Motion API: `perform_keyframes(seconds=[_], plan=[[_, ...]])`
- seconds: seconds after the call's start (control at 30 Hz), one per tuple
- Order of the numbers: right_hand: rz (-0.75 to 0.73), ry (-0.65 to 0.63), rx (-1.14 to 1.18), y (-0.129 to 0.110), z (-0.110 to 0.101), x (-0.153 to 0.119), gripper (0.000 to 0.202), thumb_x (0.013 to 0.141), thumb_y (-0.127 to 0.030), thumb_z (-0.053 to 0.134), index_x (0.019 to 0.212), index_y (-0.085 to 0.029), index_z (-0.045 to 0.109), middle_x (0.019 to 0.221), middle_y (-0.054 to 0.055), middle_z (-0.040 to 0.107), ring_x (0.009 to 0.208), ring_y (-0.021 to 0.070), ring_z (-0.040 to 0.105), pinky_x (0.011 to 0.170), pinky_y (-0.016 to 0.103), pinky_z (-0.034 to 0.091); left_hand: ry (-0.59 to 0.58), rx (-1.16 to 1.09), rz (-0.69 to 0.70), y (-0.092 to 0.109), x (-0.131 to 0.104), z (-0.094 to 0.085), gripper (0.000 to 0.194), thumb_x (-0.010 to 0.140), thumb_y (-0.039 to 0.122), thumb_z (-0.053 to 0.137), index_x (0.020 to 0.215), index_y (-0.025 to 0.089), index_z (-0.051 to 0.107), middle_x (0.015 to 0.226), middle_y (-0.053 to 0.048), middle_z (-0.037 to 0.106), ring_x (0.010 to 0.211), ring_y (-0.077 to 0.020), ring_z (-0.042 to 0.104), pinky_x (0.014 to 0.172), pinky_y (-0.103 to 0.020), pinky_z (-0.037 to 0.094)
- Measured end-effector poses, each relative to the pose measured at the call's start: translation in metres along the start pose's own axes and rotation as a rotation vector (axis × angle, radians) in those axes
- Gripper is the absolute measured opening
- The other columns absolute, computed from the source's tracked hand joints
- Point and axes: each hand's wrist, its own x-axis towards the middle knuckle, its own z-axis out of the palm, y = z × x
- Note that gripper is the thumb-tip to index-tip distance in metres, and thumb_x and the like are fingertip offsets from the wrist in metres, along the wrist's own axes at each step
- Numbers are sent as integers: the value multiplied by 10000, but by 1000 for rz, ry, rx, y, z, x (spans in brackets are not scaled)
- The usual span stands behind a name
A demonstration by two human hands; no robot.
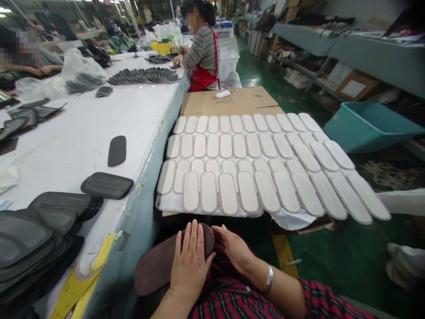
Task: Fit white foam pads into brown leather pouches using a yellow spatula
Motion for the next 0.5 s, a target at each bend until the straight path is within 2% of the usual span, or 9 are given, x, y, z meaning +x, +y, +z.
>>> perform_keyframes(seconds=[0.1, 0.23, 0.33, 0.4, 0.5], plan=[[-40, 74, -38, 6, -12, -7, 492, 843, -544, 415, 1099, -174, 615, 1205, 111, 575, 1149, 213, 500, 1002, 407, 352, -1, 2, -14, 9, 1, 3, 684, 848, 380, 450, 1403, 70, 198, 1443, -208, 253, 1337, -320, 221, 1059, -518, 230], [-265, 121, -388, 8, -12, -19, 433, 824, -484, 481, 1144, -210, 587, 1246, 69, 544, 1183, 208, 462, 1059, 407, 279, -7, -82, 21, 7, 0, -4, 696, 818, 239, 480, 1414, 90, 153, 1443, -193, 269, 1342, -308, 211, 1064, -524, 222], [-388, 102, -645, 9, 3, -25, 498, 763, -408, 587, 1216, -216, 516, 1257, 70, 518, 1177, 216, 452, 1040, 398, 305, -52, -253, 69, -11, -11, -17, 781, 797, 251, 501, 1426, 131, 54, 1465, -154, 247, 1351, -253, 205, 1061, -463, 273], [-426, 117, -738, 11, 18, -25, 628, 692, -390, 661, 1255, -199, 459, 1261, 80, 500, 1171, 225, 446, 1023, 388, 325, -25, -287, -28, -28, -24, -23, 841, 785, 329, 527, 1426, 142, 15, 1474, -153, 222, 1353, -252, 199, 1054, -462, 282], [-429, 206, -769, 13, 38, -21, 719, 628, -395, 714, 1250, -177, 426, 1217, 86, 520, 1122, 234, 474, 984, 370, 364, 52, -167, -162, -49, -46, -20, 961, 704, 464, 596, 1427, 138, 54, 1451, -195, 257, 1335, -333, 222, 1045, -550, 214]])
